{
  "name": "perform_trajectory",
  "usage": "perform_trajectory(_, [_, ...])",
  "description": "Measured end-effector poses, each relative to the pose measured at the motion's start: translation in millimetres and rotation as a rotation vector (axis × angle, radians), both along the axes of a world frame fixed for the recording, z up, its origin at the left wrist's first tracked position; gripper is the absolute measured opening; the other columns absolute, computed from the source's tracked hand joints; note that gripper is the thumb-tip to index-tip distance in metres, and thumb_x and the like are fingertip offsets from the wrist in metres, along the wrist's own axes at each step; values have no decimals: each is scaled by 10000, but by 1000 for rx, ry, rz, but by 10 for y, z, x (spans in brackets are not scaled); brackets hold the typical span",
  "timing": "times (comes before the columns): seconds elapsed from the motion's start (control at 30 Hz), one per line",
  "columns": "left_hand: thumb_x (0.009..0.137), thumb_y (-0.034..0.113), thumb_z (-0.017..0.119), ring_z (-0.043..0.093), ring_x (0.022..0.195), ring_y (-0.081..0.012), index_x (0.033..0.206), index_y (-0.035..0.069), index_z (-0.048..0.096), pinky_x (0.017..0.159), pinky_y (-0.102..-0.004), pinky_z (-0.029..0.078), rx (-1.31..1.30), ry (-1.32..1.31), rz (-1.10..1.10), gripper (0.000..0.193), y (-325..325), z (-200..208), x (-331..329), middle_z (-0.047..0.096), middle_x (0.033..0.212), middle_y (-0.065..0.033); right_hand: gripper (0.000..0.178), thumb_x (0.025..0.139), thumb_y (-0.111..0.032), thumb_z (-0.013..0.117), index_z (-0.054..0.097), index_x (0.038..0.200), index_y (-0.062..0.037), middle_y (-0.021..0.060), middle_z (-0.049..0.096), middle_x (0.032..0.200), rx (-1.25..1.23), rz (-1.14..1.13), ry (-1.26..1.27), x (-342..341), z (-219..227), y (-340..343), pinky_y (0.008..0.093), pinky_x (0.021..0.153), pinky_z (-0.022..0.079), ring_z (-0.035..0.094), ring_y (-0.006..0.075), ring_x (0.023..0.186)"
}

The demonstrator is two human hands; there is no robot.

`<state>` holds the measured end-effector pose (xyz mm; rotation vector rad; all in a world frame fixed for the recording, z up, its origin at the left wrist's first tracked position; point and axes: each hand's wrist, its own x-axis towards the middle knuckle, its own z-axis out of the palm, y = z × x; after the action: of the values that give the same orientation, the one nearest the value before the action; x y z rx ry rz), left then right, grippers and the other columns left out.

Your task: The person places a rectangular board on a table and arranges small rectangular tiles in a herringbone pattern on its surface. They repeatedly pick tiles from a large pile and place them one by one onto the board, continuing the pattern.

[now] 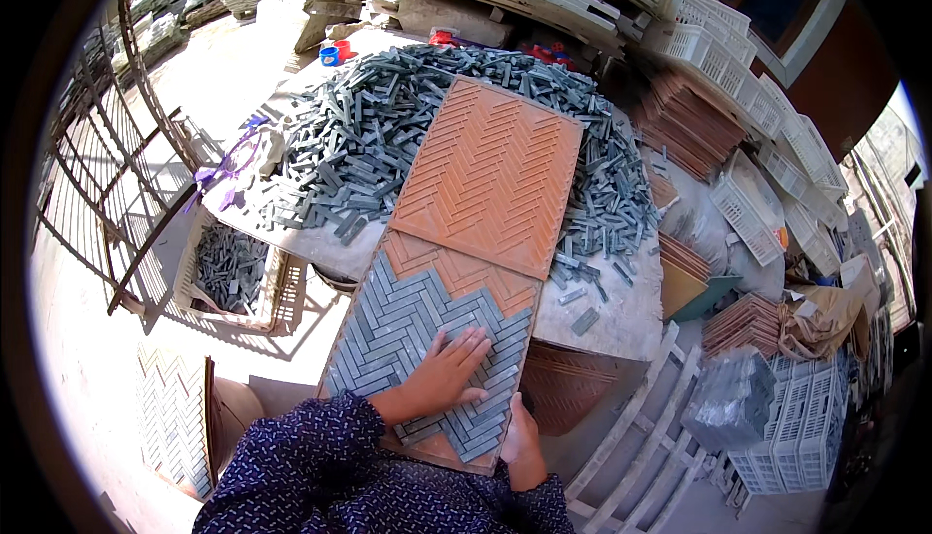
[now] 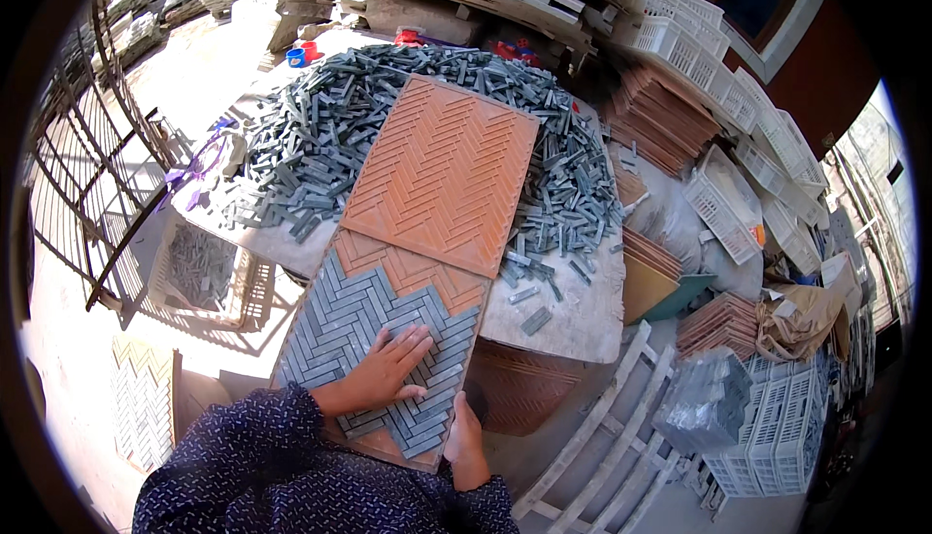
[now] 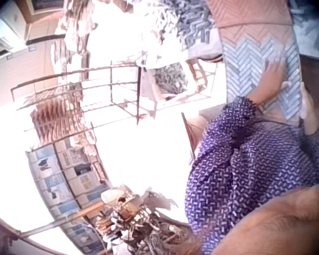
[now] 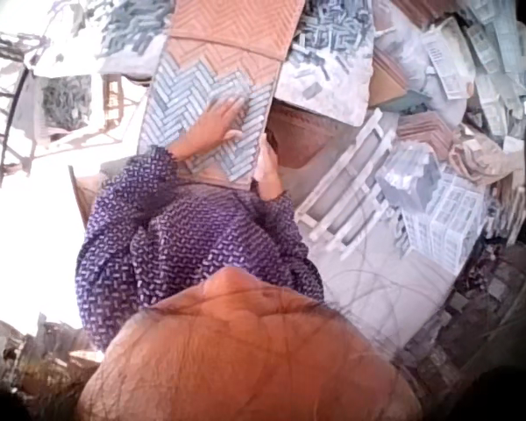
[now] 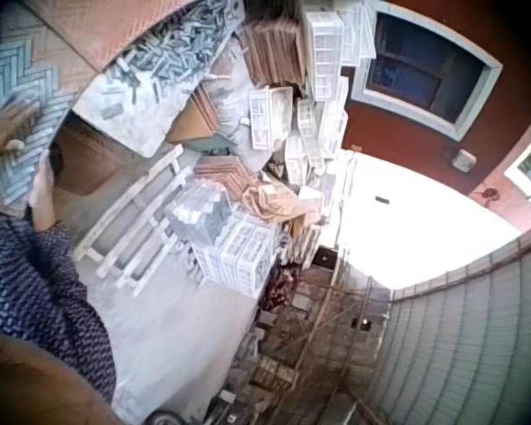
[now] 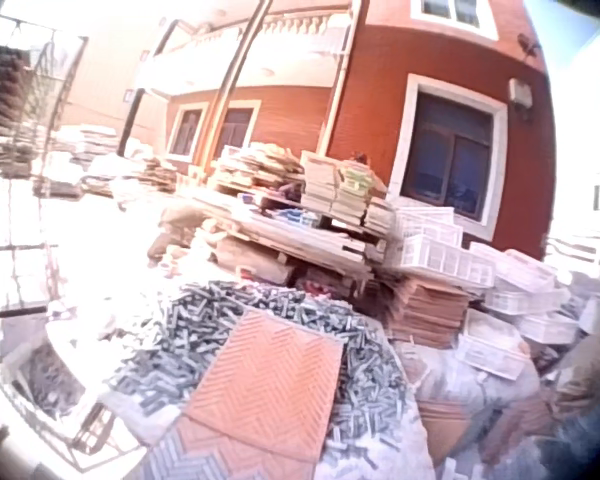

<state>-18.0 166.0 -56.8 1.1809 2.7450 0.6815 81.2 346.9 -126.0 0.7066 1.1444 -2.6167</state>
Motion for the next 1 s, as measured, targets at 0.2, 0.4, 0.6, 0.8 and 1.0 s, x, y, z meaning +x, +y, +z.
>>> perform_trajectory(0.2, [945,311,493,641,805,-228,980,8,652,730,-316,503,350,-925,181,344,-1360,722,1111,663,914,-132,483,993,-375,397,432,1315,-17,90,500,1310,-35,-60,-137,215,430,-504,376,1013,370,489,235,1177])
perform_trajectory(0.4, [1003,442,173,597,941,-224,1113,-33,562,845,-327,472,791,-1257,707,624,-1914,371,1832,618,1035,-148,545,981,-429,366,349,1371,-49,105,450,1367,-356,-24,-148,415,822,-1261,454,1080,278,417,278,1261])
perform_trajectory(0.6, [1011,371,231,473,1203,-295,1342,-5,368,1037,-380,369,1673,-996,887,518,-1856,-158,1666,474,1318,-154,648,978,-477,320,234,1418,-9,156,315,1453,-476,332,-180,505,843,-1659,441,1131,211,290,290,1356])
perform_trajectory(0.8, [1002,350,327,578,1068,-224,1257,-36,464,935,-332,455,1646,-797,1006,482,-2235,-6,1393,564,1202,-131,806,941,-551,361,157,1421,63,246,240,1469,-470,453,-278,334,679,-1381,441,1137,197,235,324,1382])
perform_trajectory(1.0, [1001,353,339,561,1087,-192,1277,-50,454,938,-296,442,1623,-854,1047,501,-2731,-323,1221,559,1213,-127,332,962,-274,480,603,1013,30,90,657,876,604,496,124,-80,408,-550,271,716,491,618,149,802])
